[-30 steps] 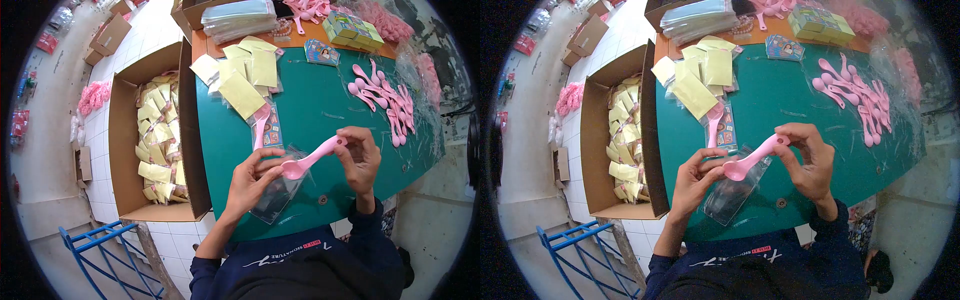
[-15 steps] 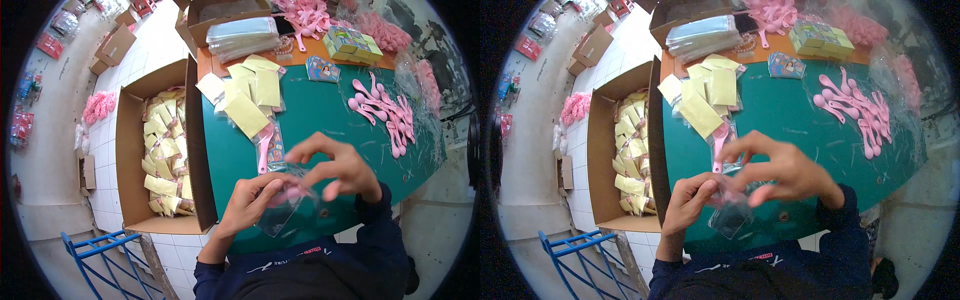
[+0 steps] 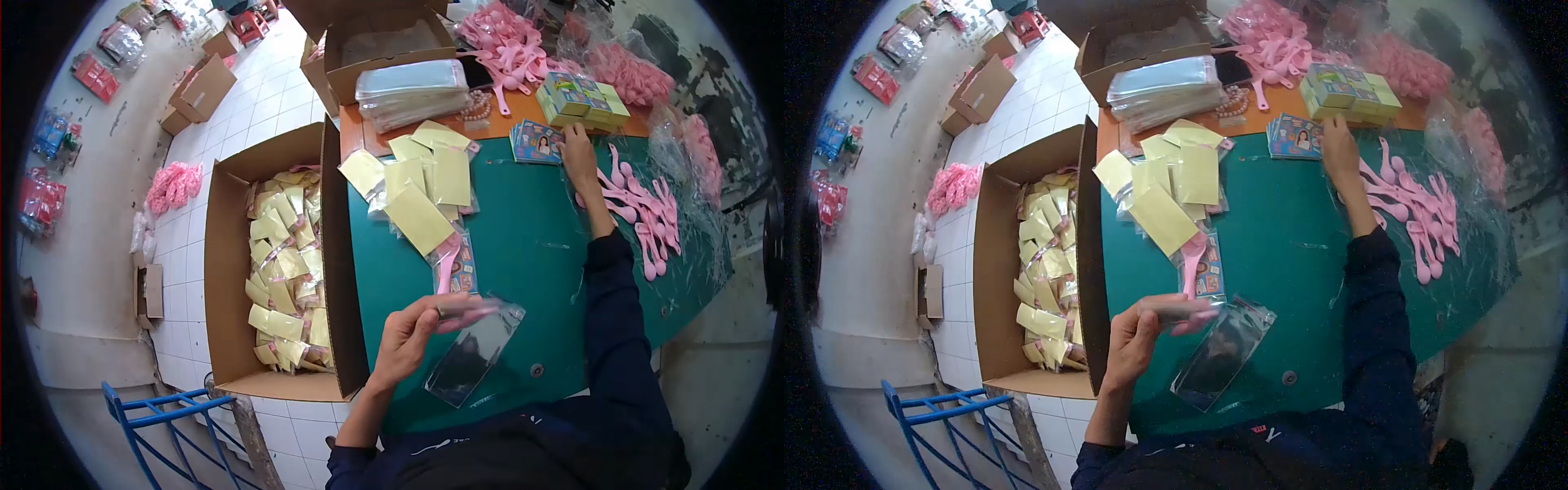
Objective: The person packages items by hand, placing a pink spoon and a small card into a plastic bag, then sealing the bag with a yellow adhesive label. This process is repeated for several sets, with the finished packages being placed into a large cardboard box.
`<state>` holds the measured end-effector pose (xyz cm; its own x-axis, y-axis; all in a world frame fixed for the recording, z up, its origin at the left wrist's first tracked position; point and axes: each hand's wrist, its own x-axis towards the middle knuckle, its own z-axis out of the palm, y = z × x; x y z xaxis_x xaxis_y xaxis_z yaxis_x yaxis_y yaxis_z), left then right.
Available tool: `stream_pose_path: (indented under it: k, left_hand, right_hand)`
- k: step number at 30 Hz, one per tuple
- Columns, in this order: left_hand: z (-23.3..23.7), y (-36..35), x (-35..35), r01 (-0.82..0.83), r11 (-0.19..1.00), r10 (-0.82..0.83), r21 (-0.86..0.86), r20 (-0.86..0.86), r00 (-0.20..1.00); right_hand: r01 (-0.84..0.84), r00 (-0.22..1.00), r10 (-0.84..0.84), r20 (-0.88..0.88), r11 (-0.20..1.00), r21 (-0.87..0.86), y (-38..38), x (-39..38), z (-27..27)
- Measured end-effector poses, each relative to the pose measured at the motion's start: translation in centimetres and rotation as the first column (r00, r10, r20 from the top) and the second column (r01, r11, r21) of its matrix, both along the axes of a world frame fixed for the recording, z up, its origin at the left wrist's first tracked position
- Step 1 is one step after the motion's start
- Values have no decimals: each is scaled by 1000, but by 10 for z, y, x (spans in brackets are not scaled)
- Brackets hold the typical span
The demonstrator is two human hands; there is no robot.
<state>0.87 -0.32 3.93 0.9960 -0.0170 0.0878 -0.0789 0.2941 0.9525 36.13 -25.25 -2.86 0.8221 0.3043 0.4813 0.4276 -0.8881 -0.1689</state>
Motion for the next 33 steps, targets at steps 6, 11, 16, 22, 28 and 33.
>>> stream_pose_path:
  k: [6, 11, 16, 22, 28, 33]
  left_hand:
    - [6, -2, 2, -32, 997, 17, -76, -186, 982]
    - [6, 1, 5, -17, 999, 3, -45, -277, 961]
    - [8, 0, 10, 121, 993, -120, -13, -288, 950]
    - [8, -4, 10, 178, 982, -156, 60, -266, 951]
    - [14, -7, 14, 163, 980, -139, 117, -187, 972]
    - [7, -8, 18, 117, 993, -116, -10, -244, 963]
  right_hand:
    - [-217, 975, 204, 88, 959, 181, -1, -17, 15]
    - [-95, 652, 629, -424, 622, 777, 28, -151, 132]
    - [-357, 573, 730, -371, 631, 689, 30, -213, 163]
    - [-651, 618, 760, -201, 639, 409, 28, -214, 161]
    - [-585, 677, 711, -190, 677, 447, 22, -213, 163]
    - [-526, 635, 716, -289, 675, 517, 21, -214, 165]
